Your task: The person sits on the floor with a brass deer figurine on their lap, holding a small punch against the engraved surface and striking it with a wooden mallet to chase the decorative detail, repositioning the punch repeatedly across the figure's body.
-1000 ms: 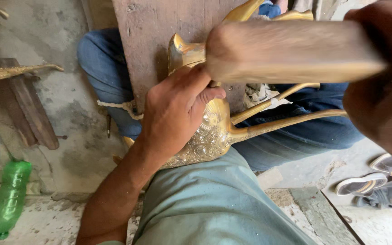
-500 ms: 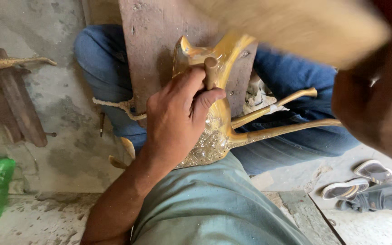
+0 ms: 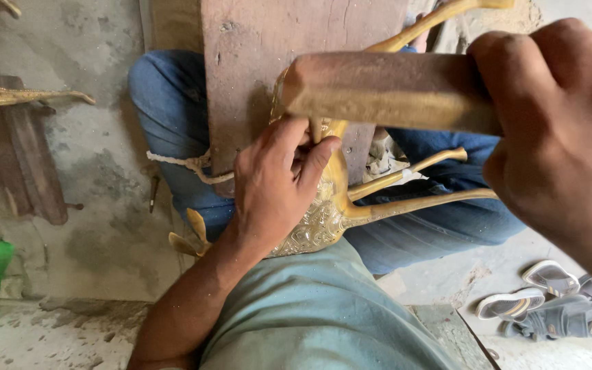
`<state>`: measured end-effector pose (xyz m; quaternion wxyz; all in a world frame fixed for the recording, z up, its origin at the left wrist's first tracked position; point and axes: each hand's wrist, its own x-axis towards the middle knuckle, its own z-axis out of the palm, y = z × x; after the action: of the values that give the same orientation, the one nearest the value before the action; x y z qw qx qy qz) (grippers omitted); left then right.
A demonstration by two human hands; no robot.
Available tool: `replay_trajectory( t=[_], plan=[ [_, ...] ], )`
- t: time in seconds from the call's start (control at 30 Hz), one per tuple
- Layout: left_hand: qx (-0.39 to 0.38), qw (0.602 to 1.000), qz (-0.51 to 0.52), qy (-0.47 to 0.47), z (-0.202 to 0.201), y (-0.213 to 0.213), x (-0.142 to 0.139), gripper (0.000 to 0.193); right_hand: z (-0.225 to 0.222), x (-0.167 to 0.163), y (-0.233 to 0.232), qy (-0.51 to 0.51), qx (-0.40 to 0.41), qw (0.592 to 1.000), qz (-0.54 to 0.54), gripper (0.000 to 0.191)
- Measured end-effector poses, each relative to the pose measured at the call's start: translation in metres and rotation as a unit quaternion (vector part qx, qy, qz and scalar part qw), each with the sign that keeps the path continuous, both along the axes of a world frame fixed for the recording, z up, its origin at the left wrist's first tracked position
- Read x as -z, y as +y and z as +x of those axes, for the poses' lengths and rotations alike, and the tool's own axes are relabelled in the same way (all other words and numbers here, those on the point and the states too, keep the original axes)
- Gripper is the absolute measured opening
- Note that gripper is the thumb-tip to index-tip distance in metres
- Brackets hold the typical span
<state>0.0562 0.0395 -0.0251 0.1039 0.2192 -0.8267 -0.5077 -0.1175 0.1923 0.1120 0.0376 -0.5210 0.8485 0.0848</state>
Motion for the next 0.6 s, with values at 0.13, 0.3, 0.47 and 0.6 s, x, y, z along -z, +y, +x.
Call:
replay_trajectory(
  t=[0.13,0.3,0.47,0.6],
  plan=[
    [-0.048,0.993,-0.08,0.072,0.011,0.011,0.012,0.027,0.02,-0.016,0.024,-0.112,0.046,0.988,-0.099,0.062],
    [-0.071,0.995,-0.023,0.065,0.02,0.024,0.03,0.03,0.033,-0.009,0.057,-0.167,0.084,0.971,-0.151,0.073],
    [-0.068,0.992,-0.06,0.085,0.021,0.032,0.038,0.035,0.04,-0.002,0.073,-0.105,0.05,0.981,-0.158,0.076],
    [0.017,0.97,-0.152,0.187,0.021,0.024,0.035,0.031,0.044,0.002,0.078,-0.205,0.13,0.951,-0.192,0.085]
  ],
)
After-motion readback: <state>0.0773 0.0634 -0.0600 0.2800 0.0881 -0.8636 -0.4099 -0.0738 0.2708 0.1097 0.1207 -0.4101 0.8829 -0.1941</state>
